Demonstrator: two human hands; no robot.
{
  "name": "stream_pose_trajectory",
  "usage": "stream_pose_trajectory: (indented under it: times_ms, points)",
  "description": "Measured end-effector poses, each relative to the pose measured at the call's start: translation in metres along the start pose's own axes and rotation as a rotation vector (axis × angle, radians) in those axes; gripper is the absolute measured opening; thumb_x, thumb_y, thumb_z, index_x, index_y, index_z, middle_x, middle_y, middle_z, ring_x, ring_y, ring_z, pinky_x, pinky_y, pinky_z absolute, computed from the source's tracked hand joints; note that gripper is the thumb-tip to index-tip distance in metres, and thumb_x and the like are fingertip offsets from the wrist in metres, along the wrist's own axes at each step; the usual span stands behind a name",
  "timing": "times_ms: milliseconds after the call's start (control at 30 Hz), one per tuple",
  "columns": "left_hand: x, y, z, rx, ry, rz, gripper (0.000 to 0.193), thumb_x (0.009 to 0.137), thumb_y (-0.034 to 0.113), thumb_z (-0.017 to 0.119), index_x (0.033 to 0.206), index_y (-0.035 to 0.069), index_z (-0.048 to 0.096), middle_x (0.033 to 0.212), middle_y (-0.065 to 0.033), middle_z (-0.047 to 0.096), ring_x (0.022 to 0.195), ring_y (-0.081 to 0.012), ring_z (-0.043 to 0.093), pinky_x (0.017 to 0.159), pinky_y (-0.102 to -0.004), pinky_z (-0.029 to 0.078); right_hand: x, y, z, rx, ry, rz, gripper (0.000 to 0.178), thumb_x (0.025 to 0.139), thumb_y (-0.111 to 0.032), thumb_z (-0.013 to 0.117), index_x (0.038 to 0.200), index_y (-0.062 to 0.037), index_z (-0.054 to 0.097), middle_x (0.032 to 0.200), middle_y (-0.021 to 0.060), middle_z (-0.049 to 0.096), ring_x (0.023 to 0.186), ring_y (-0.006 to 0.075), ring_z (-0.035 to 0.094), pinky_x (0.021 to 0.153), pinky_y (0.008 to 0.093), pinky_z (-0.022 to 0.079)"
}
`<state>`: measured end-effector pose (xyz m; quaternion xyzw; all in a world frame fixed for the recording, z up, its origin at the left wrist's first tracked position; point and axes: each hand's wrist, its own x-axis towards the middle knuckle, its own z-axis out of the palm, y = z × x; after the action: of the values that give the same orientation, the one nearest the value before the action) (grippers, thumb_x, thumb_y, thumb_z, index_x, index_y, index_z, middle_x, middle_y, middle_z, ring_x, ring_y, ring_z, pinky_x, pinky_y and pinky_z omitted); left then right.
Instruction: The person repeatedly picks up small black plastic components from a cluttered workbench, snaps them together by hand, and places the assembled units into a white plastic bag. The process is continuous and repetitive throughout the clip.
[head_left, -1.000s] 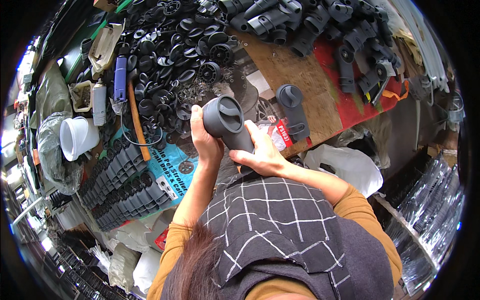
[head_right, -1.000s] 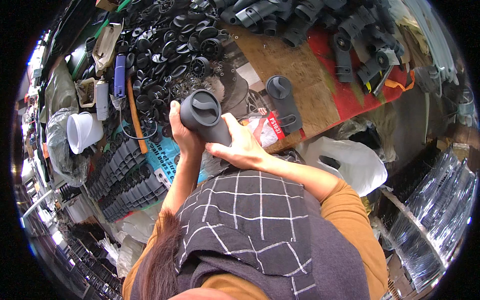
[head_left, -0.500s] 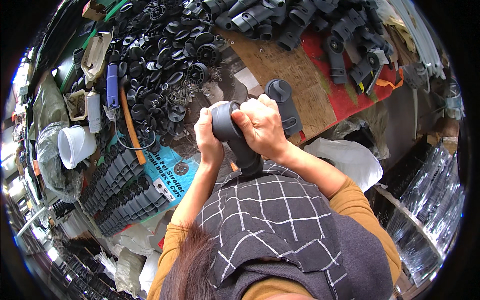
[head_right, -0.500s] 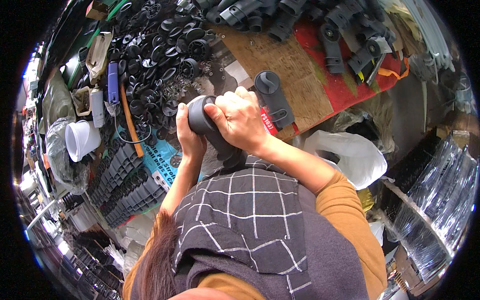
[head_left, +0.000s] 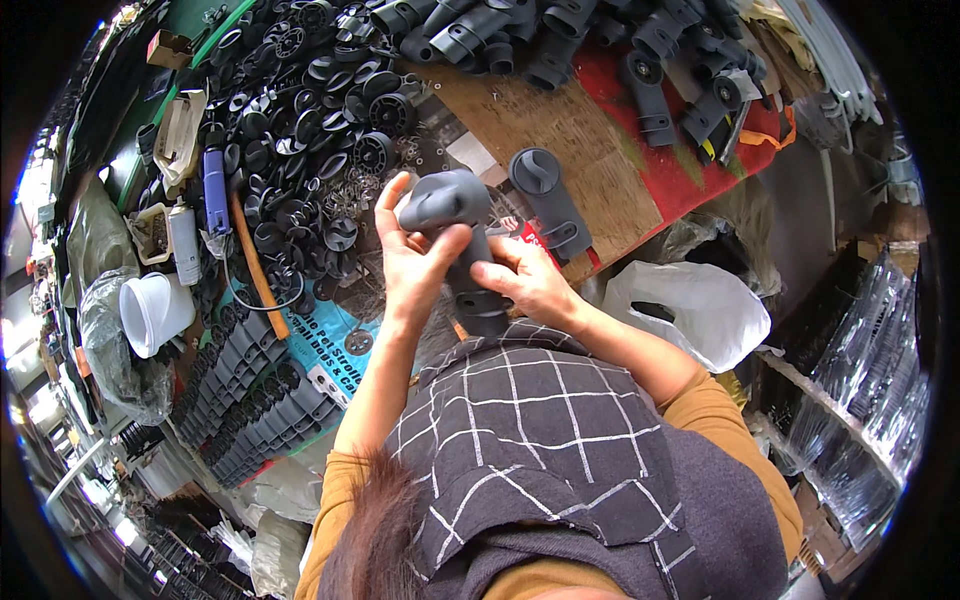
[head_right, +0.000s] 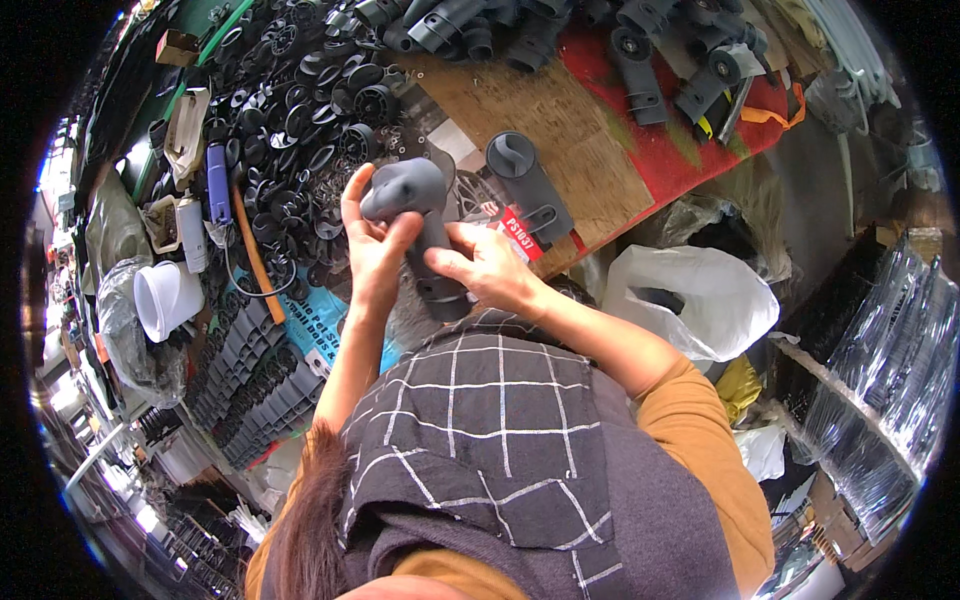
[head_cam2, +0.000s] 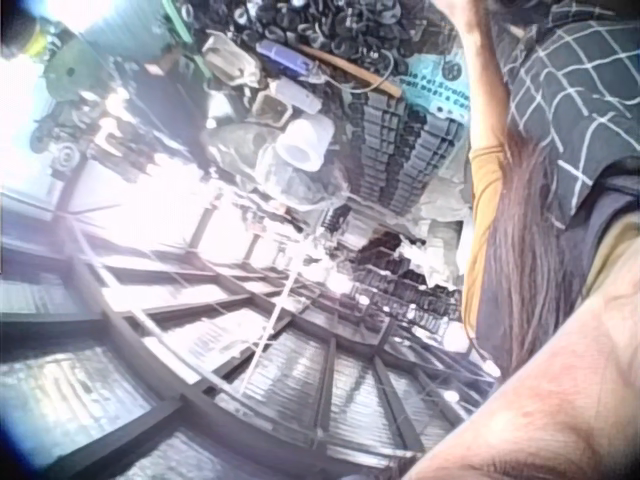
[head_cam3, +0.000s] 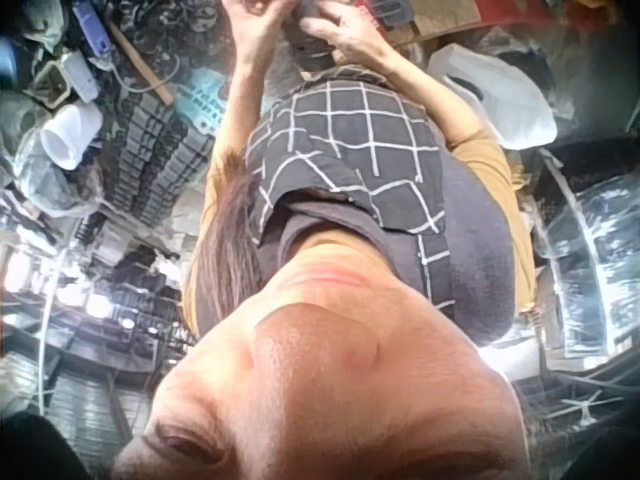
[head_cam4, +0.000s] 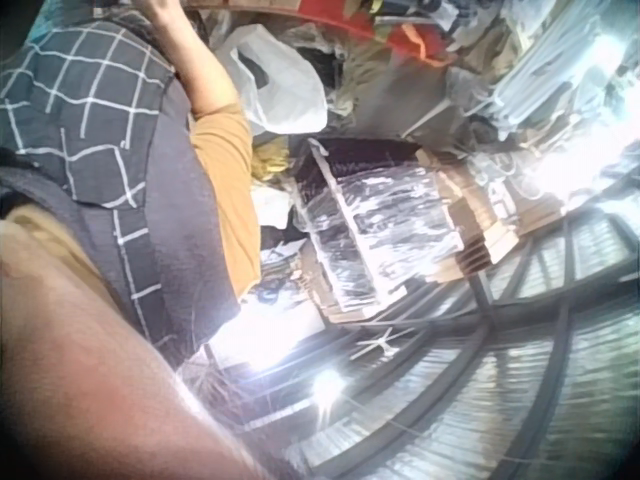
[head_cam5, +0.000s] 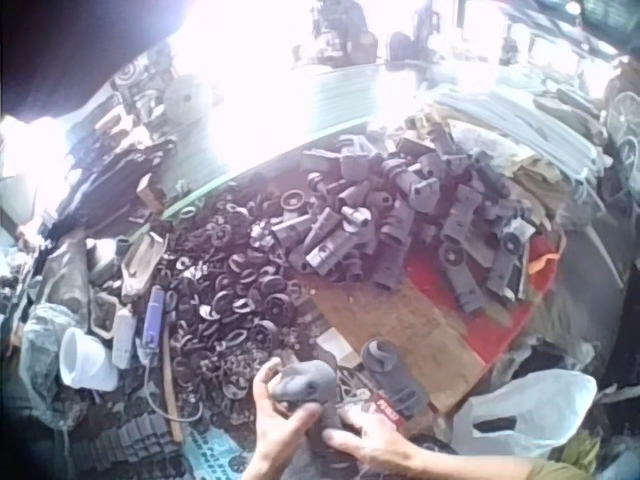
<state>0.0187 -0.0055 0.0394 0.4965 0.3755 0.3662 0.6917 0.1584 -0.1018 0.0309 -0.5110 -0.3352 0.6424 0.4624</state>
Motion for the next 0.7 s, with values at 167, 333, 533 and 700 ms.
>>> stream_pose_trajectory:
  times_ms: [167,333,533,700]
  points:
    - [0.0,-0.006,0.014,0.103,0.065,0.037,0.076,0.073,0.0,0.079,0.134,0.012,0.035,0.111,-0.0065,0.057,0.093,-0.0148,0.061,0.078,-0.027,0.053,0.021,0.03,-0.034,-1.034,0.893,-0.262,0.046,0.082,-0.031,0.067,0.114,0.0004,0.055,0.104,0.0152,0.058,0.109,0.0306,0.048,0.098,0.042,0.035]
    - [0.001,-0.017,0.016,0.143,0.025,-0.027,0.076,0.072,-0.001,0.079,0.133,0.011,0.035,0.111,-0.0074,0.056,0.092,-0.0155,0.062,0.077,-0.0281,0.054,0.02,0.048,-0.058,-0.658,0.758,-0.036,0.06,0.073,-0.026,0.071,0.122,0.0001,0.048,0.105,0.0161,0.057,0.1,0.0278,0.055,0.09,0.0433,0.043]
    - [0.008,-0.024,0.044,0.121,0.02,-0.12,0.071,0.076,0.002,0.077,0.133,0.012,0.036,0.109,-0.0078,0.058,0.091,-0.0161,0.062,0.078,-0.0295,0.053,-0.045,0.022,-0.038,0.805,0.096,0.009,0.058,0.069,-0.028,0.06,0.12,-0.0016,0.051,0.11,0.0117,0.058,0.094,0.0215,0.062,0.091,0.035,0.049]
    - [-0.001,-0.036,0.077,0.252,-0.31,-0.21,0.067,0.089,0.017,0.067,0.145,0.014,0.03,0.124,-0.0125,0.05,0.107,-0.0202,0.053,0.09,-0.0328,0.046,-0.08,0.028,-0.028,0.854,0.214,-0.007,0.049,0.073,-0.024,0.058,0.117,-0.0033,0.053,0.102,0.0098,0.061,0.094,0.0193,0.062,0.088,0.0348,0.05]
